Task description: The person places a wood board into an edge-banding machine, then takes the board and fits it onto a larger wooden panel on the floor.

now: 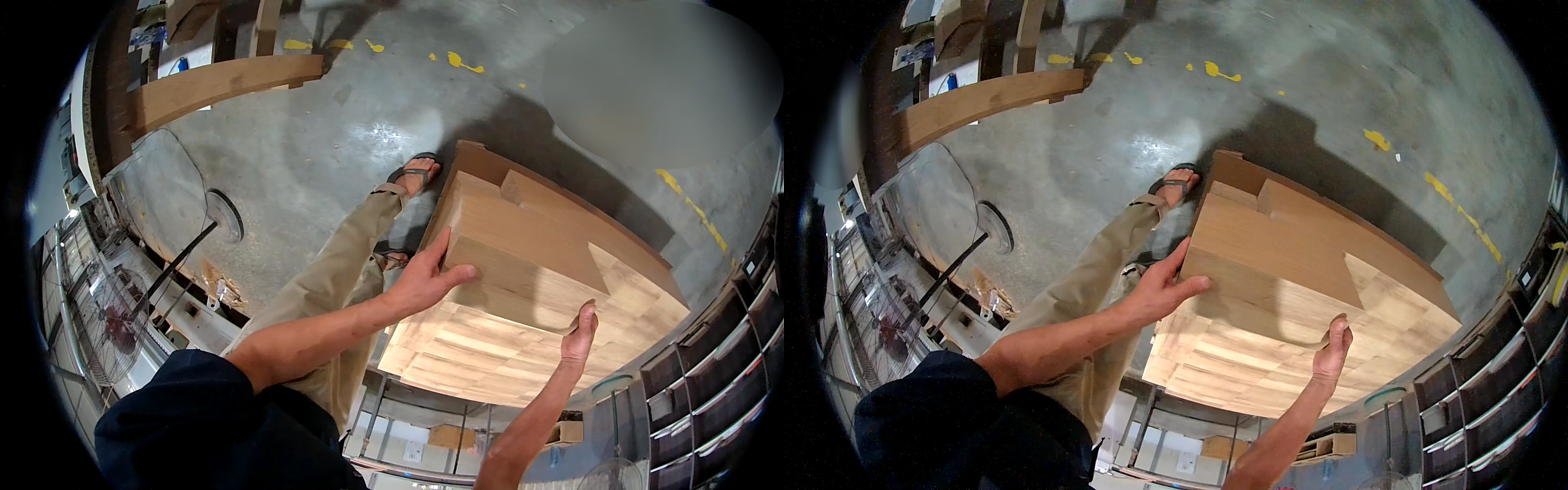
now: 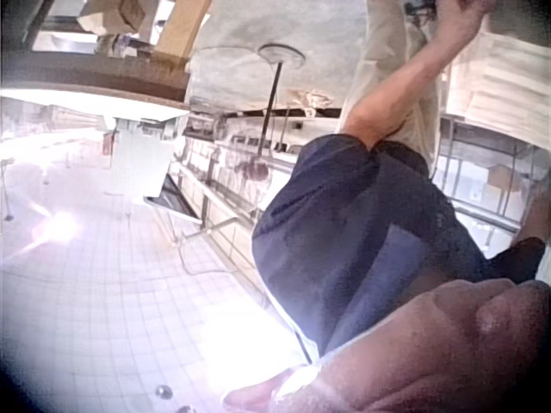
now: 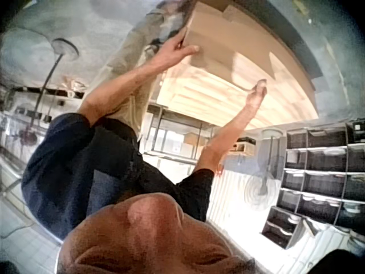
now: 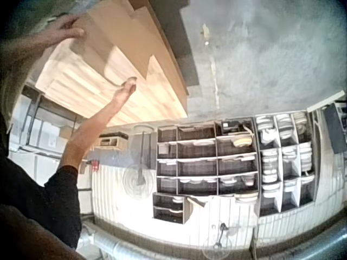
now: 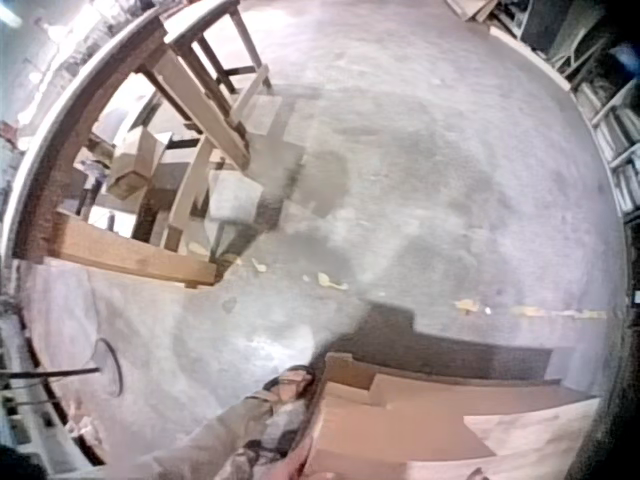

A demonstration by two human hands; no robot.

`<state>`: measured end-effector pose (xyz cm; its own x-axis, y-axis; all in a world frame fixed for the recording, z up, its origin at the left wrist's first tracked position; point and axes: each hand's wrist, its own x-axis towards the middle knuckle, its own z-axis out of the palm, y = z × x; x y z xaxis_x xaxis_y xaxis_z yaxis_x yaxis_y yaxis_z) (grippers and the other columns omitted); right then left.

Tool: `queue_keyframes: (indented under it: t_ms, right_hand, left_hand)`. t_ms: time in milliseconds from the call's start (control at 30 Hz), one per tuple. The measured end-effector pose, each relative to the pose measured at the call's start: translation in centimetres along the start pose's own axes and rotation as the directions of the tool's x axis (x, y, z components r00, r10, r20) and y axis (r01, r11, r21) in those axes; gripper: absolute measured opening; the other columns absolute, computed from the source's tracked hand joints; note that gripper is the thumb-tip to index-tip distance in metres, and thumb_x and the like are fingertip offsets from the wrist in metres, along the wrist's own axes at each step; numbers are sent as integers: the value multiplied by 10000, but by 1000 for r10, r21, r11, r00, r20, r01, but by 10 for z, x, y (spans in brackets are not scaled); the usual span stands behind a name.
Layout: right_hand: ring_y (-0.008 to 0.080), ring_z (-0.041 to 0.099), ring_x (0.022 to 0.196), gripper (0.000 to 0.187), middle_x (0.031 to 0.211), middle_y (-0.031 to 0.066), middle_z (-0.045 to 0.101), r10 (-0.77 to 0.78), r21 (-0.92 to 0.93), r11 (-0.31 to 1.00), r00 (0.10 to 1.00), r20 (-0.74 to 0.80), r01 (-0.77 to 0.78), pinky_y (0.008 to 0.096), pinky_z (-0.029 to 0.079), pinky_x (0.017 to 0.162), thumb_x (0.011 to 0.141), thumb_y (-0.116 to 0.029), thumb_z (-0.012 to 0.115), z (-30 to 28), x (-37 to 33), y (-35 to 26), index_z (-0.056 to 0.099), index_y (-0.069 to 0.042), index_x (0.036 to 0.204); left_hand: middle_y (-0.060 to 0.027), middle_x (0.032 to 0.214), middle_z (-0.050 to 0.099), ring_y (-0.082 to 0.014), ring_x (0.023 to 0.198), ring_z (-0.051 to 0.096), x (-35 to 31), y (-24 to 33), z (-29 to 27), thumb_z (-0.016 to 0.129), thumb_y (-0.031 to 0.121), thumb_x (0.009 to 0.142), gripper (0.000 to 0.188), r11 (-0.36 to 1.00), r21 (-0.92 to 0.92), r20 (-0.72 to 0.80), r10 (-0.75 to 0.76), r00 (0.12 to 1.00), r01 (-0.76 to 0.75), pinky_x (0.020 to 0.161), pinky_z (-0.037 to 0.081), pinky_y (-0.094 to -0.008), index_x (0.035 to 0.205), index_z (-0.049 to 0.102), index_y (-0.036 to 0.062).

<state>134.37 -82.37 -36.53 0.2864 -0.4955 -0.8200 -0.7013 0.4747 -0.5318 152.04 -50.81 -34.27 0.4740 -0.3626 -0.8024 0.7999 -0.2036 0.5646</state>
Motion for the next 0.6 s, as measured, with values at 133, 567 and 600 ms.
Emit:
queue_keyframes:
  t_ms: [133, 567, 600]
  right_hand:
    - [160, 392, 1197, 685, 1305, 52, 455, -33, 15, 999, 998, -51, 34, 314, 263, 1046, 851, -466, 626, 0, -8, -1, 419, 13, 1295]
    - [213, 415, 1246, 813, 1358, 83, 452, 166, 256, 954, 986, -28, -154, 322, 331, 1045, 883, -680, 316, 21, 43, -18, 415, -21, 1348]
    - [215, 442, 1222, 814, 1331, 84, 481, 158, 254, 957, 986, -51, -140, 321, 357, 1026, 884, -682, 309, 25, 42, -18, 444, -13, 1327]
  left_hand:
    - [-205, 1348, 433, -218, 1223, 436, 1, -2, 1, 648, 308, 865, 827, 997, 74, 17, 12, 1000, -13, 1004, 365, -302, 1412, 171, -88]
    - [-78, 1485, 265, -186, 1353, 250, 58, -9, -11, 198, 589, 952, 762, 927, -351, 128, -90, 988, 130, 1109, 184, -307, 1451, 180, 14]
    - [-80, 1482, 269, -181, 1351, 250, 58, -10, -12, 193, 582, 957, 748, 937, -325, 109, -95, 989, 126, 1107, 187, -307, 1454, 181, 22]
